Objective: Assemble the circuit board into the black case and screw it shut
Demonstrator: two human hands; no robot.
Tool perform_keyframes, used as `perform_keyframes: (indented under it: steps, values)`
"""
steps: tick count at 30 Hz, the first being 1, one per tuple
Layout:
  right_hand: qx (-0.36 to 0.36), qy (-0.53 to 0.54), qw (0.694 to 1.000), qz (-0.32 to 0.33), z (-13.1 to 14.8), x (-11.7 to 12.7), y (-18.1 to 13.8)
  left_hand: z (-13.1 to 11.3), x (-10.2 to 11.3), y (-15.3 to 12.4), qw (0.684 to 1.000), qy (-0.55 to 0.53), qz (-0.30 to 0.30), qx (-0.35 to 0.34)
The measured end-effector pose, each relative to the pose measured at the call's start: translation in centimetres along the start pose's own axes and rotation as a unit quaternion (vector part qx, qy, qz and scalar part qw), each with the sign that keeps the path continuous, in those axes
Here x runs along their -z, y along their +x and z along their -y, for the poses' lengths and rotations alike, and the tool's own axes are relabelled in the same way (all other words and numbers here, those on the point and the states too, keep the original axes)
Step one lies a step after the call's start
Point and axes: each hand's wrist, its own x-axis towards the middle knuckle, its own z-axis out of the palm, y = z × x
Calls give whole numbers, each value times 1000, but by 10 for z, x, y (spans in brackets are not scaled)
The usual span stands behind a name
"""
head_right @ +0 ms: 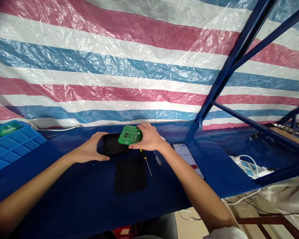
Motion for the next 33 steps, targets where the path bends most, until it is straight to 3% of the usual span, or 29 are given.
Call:
perform_keyframes:
  steps: [4, 8, 16, 25, 33]
  values:
    - [15, 0, 1000, -21, 9, -5, -18, -1, -10, 30, 1000, -4, 21, -4]
    - [26, 5, 999, -18, 13, -14, -23, 5, -16, 41, 999, 6, 45, 0]
    - [46, 3, 999, -2, 15, -19, -18, 2, -2, 21, 997, 24, 67, 9]
    - [105, 35, 994, -10, 23, -19, -18, -38, 1, -3, 992, 70, -5, -104]
    - [129, 41, 991, -12, 27, -18, -16, -49, -2, -1, 986, 118, -9, -119]
